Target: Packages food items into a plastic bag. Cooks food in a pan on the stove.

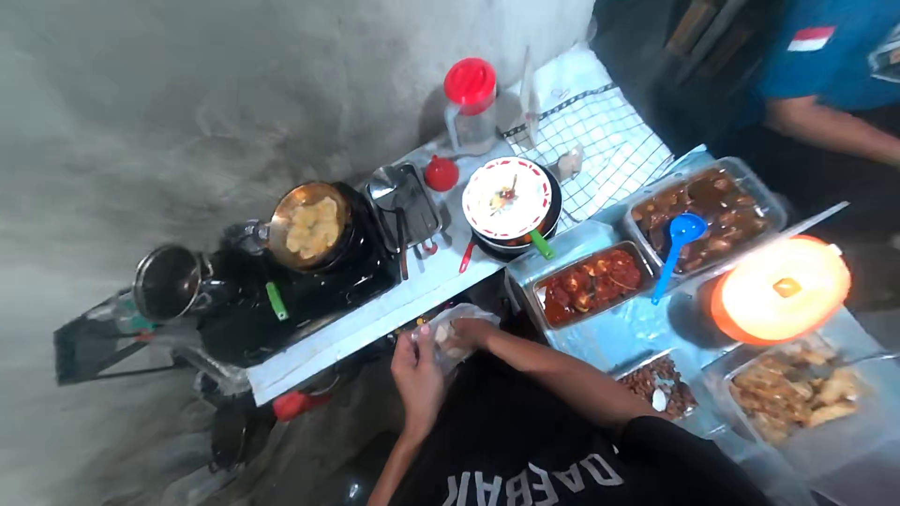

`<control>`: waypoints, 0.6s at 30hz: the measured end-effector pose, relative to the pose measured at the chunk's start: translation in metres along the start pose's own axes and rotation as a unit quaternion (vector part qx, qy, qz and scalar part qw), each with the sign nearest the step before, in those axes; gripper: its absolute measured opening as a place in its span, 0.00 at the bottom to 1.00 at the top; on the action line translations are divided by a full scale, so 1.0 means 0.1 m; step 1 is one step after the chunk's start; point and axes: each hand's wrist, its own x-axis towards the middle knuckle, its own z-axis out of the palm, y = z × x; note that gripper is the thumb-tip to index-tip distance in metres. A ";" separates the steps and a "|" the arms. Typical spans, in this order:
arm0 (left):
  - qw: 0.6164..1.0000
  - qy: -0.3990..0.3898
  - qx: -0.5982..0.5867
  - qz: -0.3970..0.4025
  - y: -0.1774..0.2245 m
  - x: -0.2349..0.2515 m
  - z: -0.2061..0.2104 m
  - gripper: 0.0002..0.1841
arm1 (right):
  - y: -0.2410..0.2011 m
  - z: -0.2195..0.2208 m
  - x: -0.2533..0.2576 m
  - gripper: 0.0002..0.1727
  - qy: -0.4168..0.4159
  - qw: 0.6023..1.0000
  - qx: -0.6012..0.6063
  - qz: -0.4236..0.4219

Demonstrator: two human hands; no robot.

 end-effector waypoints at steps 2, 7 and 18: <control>0.999 -0.013 -0.007 -0.042 0.03 0.15 -0.01 0.11 | -0.05 -0.09 -0.07 0.37 0.021 1.000 -0.019 -0.004; 0.994 -0.051 0.025 -0.094 0.11 0.52 -0.06 0.12 | -0.02 -1.20 -1.05 0.23 0.071 0.965 -0.016 -0.254; 0.986 -0.032 0.118 -0.115 0.05 1.07 -0.02 0.14 | 2.11 -4.01 0.25 0.36 0.415 0.890 -0.175 0.075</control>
